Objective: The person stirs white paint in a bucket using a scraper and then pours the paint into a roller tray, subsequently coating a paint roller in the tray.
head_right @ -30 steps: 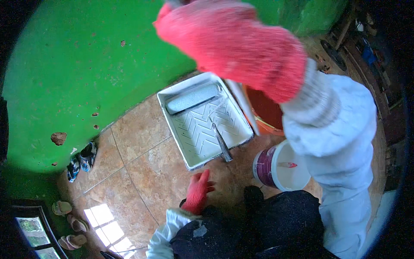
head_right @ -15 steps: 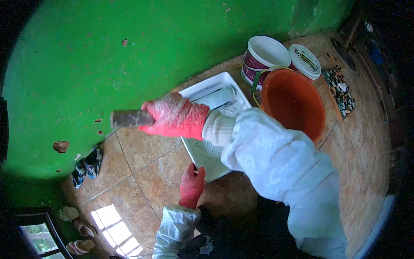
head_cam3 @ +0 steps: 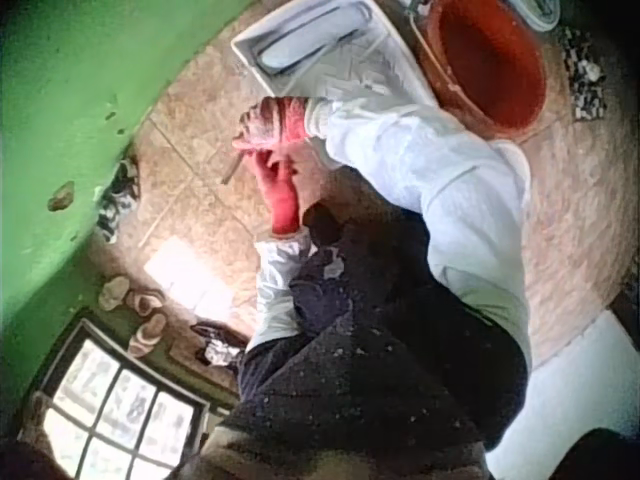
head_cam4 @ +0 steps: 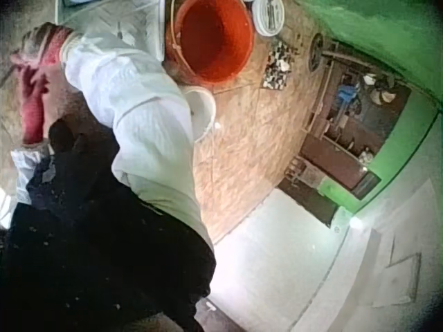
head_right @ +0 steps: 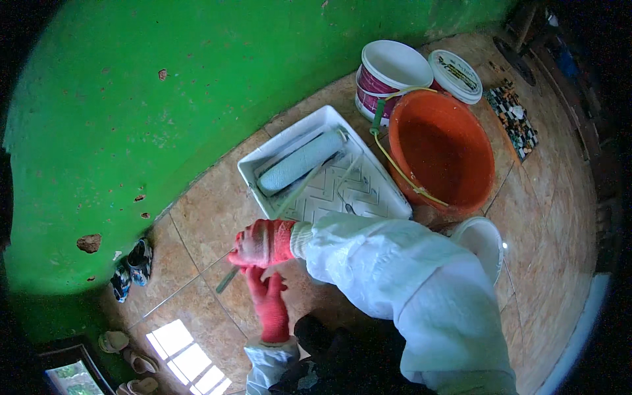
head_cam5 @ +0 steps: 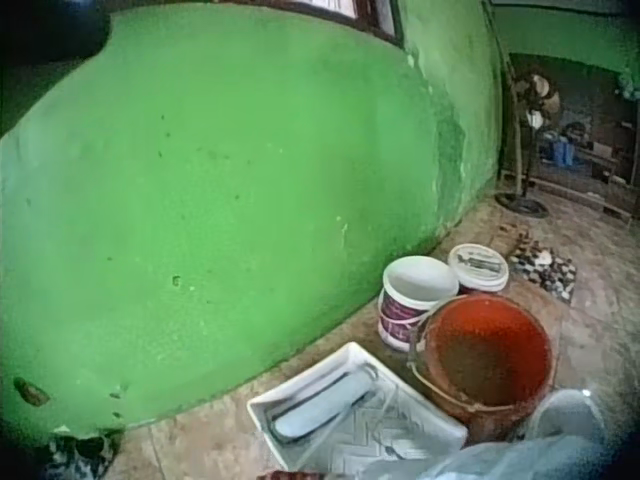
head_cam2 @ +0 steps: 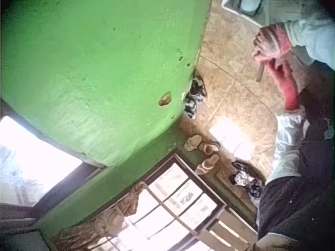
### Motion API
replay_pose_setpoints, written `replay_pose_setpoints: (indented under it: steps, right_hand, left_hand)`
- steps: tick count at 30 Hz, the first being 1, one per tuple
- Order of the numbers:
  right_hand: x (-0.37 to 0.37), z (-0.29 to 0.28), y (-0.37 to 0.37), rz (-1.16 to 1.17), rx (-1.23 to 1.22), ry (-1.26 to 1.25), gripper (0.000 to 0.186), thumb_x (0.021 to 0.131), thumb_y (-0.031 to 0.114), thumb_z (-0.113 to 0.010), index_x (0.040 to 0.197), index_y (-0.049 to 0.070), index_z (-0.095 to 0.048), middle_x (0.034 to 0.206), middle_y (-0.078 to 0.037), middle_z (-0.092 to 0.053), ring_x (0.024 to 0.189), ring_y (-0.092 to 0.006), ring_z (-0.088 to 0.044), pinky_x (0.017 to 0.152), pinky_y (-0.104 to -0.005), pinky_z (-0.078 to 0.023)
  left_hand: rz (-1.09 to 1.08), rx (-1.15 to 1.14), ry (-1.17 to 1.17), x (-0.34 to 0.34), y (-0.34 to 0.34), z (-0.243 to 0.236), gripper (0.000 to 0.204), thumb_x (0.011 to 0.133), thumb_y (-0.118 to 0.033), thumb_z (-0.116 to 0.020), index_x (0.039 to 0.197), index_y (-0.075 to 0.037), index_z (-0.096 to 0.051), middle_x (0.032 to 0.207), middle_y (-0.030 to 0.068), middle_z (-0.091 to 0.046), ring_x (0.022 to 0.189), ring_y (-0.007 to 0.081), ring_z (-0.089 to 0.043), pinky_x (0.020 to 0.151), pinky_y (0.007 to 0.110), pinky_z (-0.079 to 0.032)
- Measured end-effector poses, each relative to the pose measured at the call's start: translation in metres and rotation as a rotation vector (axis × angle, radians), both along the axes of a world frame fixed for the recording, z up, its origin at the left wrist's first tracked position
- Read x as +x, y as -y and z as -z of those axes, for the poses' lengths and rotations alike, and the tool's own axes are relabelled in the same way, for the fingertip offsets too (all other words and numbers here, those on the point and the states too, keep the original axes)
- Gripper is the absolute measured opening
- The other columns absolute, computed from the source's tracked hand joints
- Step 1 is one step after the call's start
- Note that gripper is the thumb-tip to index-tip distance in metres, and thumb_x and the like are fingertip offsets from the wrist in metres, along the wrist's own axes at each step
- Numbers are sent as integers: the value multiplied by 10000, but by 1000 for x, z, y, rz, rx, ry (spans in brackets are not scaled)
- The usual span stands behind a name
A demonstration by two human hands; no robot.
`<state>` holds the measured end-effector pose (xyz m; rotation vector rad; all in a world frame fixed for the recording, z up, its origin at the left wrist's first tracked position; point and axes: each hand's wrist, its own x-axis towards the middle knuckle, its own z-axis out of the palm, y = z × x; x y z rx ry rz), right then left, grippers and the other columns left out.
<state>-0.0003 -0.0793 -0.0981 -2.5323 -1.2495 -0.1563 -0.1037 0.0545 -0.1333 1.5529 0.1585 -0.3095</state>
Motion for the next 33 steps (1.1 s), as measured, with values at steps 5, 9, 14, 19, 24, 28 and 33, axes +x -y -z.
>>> replay_pose_setpoints:
  steps: [5,9,14,19,24,28,33]
  right_hand:
    - [-14,-2,25,86,124,-138,399,733,321,-642,1020,73,-518,884,-87,-523,880,-268,-547,678,-401,-472]
    - [-53,-41,72,549,-14,-394,437,749,413,-628,927,27,-525,933,-148,-545,895,-300,-552,726,-398,-461]
    - [-134,-38,113,1097,-187,-636,494,745,467,-617,886,-1,-544,846,-195,-604,765,-366,-606,684,-445,-470]
    - [-147,-3,120,1433,294,-899,445,760,391,-606,944,-2,-508,798,-190,-602,777,-363,-603,694,-444,-460]
    - [-129,-28,119,1281,1145,-1312,184,780,175,-585,862,22,-521,610,-87,-529,469,-186,-525,458,-327,-454]
    - [-135,-37,118,1264,1116,-1248,161,796,180,-573,817,34,-511,595,-42,-503,421,-146,-481,419,-292,-427]
    - [-143,-71,109,1272,941,-1007,247,793,219,-580,968,47,-552,635,-57,-542,521,-153,-527,475,-304,-425]
  left_hand:
    - [-98,-515,-141,23,-24,-7,547,877,-174,-500,1368,-81,-279,1220,106,-484,848,184,-561,702,262,-463]
    - [-243,-534,-200,28,-28,8,466,876,-310,-518,1257,-61,-416,1034,122,-563,830,216,-585,749,321,-490]
    - [-351,-506,-184,29,-24,6,377,851,-292,-561,1134,-51,-499,956,130,-590,792,234,-599,720,335,-511]
    - [-293,-440,-128,15,-16,-1,388,862,-280,-545,1161,-46,-464,983,135,-578,821,240,-600,729,339,-514]
    - [-206,-362,22,10,-21,5,322,905,-197,-496,1174,-27,-452,1072,129,-525,904,222,-571,767,322,-510]
    - [-230,-294,104,2,-13,4,317,902,-211,-509,1167,-42,-467,1068,124,-534,920,222,-567,771,326,-511]
    - [-312,-557,-127,2,-17,-6,345,868,-227,-552,1161,-64,-472,1009,118,-573,861,242,-602,764,346,-518]
